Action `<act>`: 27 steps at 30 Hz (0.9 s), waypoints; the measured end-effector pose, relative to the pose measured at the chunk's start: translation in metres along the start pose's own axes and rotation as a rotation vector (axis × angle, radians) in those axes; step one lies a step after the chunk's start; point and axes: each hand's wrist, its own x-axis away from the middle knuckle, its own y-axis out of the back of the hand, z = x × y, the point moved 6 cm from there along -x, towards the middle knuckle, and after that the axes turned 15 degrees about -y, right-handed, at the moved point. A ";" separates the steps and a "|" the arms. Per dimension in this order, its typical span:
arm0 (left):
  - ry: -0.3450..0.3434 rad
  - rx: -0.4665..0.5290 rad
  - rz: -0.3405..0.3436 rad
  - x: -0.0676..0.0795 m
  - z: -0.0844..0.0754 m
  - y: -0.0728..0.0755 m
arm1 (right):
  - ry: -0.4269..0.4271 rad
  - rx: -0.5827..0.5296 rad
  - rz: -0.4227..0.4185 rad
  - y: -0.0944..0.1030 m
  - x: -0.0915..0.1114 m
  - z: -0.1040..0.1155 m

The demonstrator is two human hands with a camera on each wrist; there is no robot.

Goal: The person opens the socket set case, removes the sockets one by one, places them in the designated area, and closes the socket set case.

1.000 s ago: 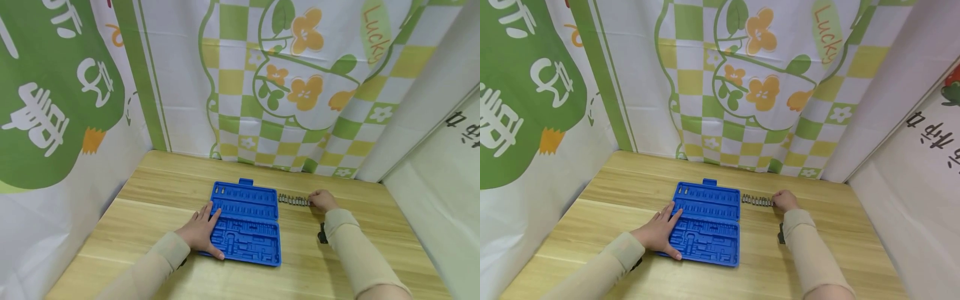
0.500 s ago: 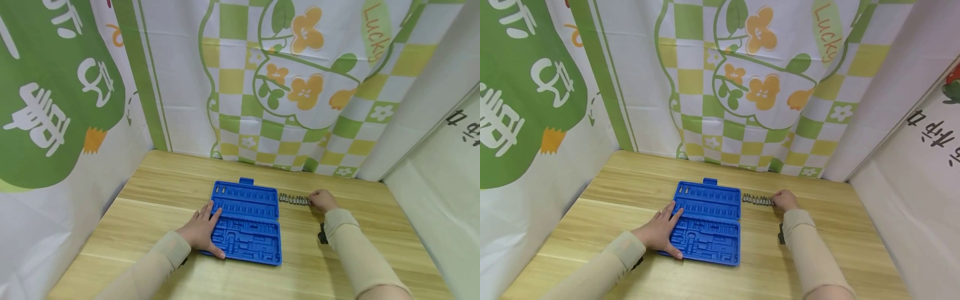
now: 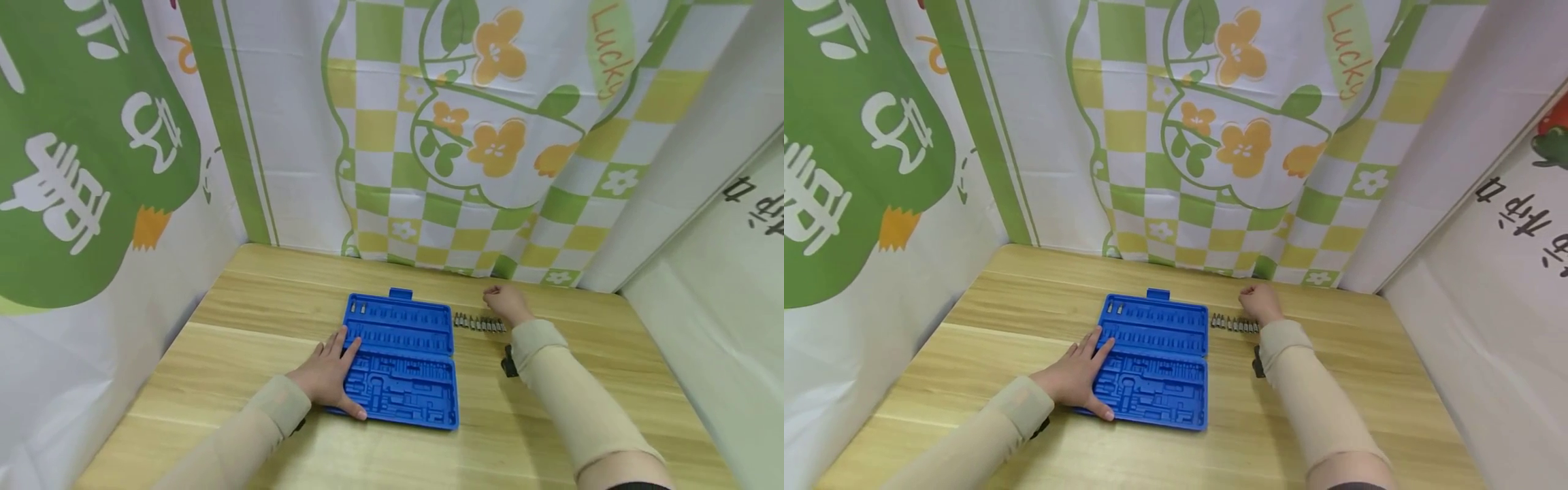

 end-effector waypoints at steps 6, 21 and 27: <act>-0.012 -0.003 -0.012 0.002 0.001 -0.001 | 0.086 -0.078 0.089 -0.047 0.008 0.085; -0.035 -0.031 -0.001 0.001 -0.001 -0.001 | 0.108 -0.123 0.126 -0.141 0.029 0.158; -0.037 -0.014 -0.001 0.006 -0.002 0.005 | 0.106 -0.054 0.102 -0.156 0.027 0.166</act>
